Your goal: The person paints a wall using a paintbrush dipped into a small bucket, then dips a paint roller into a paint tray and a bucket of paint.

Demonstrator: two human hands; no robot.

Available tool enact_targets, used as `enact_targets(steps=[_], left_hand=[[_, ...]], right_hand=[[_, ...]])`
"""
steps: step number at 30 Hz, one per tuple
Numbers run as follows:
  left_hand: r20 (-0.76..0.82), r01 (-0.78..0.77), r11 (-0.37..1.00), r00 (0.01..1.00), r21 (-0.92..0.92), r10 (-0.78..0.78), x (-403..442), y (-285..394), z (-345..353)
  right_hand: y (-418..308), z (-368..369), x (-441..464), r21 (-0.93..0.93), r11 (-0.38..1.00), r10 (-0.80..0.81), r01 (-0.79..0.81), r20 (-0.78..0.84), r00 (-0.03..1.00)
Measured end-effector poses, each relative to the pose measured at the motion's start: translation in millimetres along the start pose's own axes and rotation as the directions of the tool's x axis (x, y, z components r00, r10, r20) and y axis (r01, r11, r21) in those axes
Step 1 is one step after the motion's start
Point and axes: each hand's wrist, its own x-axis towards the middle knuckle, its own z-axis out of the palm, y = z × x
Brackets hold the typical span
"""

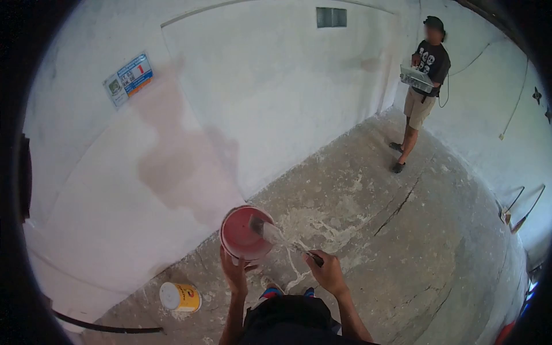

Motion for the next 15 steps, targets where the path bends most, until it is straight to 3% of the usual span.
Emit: enact_targets(steps=[4,9,15], left_hand=[[-0.065,-0.07,0.996,0.995,0.063,0.074,15,16,5],[-0.072,0.001,0.994,0.997,-0.107,-0.009,53,10,11],[-0.037,-0.033,0.987,0.999,-0.155,0.027,129,-13,39]], right_hand=[[1,-3,18,0.135,0.981,0.131,-0.136,0.045,0.99],[-16,-3,53,0.198,0.955,0.207,-0.222,0.09,0.974],[12,13,110,0.29,0.909,0.291,-0.299,0.07,0.954]])
